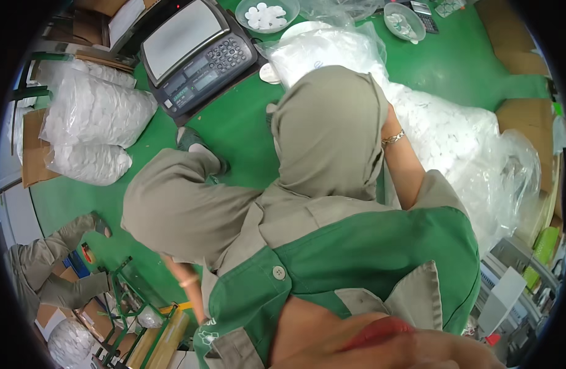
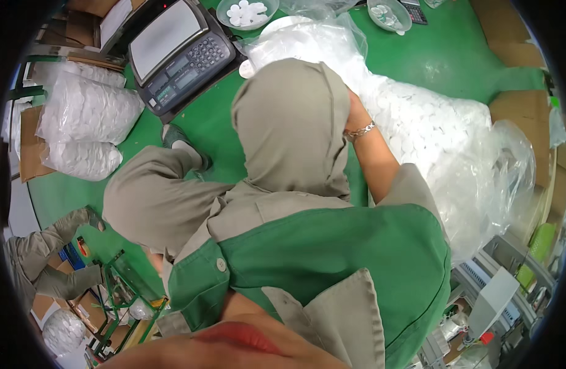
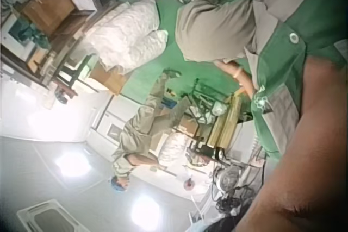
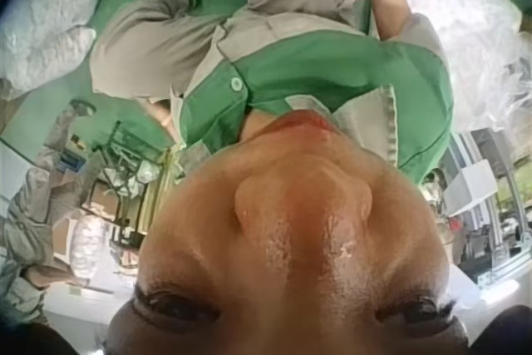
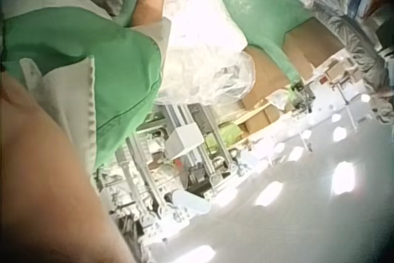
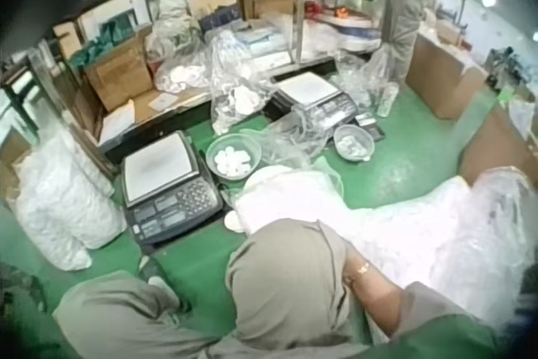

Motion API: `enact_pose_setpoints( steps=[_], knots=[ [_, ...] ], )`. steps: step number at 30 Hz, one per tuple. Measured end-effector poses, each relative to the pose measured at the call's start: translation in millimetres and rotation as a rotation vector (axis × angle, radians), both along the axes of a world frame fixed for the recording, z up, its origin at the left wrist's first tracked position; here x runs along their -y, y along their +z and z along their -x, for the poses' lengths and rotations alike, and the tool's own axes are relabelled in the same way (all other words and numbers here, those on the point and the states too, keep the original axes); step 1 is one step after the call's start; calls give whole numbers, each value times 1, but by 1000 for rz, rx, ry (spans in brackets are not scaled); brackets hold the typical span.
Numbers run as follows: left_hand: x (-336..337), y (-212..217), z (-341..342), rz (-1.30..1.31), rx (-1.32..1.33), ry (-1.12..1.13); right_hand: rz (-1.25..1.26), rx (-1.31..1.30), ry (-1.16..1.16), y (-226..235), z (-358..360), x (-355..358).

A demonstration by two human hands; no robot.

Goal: The person sits down, fills a plastic bag with white discs scooped from a larger bag using a plastic bowl, and weighs the filled bag on a digital scale to adjust the amount.

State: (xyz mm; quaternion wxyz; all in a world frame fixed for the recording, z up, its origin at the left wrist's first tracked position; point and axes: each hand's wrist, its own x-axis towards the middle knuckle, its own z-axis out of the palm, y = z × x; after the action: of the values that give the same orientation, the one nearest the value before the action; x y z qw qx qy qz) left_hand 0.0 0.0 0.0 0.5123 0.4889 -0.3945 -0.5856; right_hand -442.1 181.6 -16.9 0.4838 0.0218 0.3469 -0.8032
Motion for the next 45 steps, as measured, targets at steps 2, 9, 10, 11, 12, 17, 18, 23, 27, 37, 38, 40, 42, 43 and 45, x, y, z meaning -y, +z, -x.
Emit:
enact_pose_setpoints(
  steps=[2,9,10,11,12,17,18,23,27,37,38,40,42,43,45],
  knots=[
    [11,9,-49,226,360,-71,38,-112,35,23,-22,7],
    [-24,72,3,653,1116,-146,-331,-1816,-102,79,-47,-10],
    [-25,75,2,665,1164,-222,-299,-1819,-88,83,-49,-15],
    [-25,77,-1,673,1210,-299,-385,-1655,47,84,-48,-20],
    [-22,80,0,666,1220,-276,-474,-1485,172,86,-45,-25],
    [-31,87,-10,711,1089,-541,-258,-1457,202,85,-38,-23],
    [-40,86,-14,708,1096,-531,-284,-1457,218,86,-38,-22],
    [-55,103,-30,682,1394,-603,-547,-1867,269,110,-58,-23],
    [-5,126,-18,587,1232,-476,-350,-1580,332,99,-40,-23],
    [106,87,117,581,832,-805,-226,-1422,589,76,-53,-5],
    [112,58,154,541,748,-903,-184,-1318,589,77,-56,-8],
    [86,29,206,425,739,-962,-77,-1192,712,83,-60,-22],
    [112,-33,201,252,595,-937,100,-1172,917,93,-102,-32],
    [89,-38,228,-66,378,-959,60,-1020,851,82,-98,-49],
    [80,-43,246,-248,-20,-984,39,-866,748,78,-100,-63]
  ],
)
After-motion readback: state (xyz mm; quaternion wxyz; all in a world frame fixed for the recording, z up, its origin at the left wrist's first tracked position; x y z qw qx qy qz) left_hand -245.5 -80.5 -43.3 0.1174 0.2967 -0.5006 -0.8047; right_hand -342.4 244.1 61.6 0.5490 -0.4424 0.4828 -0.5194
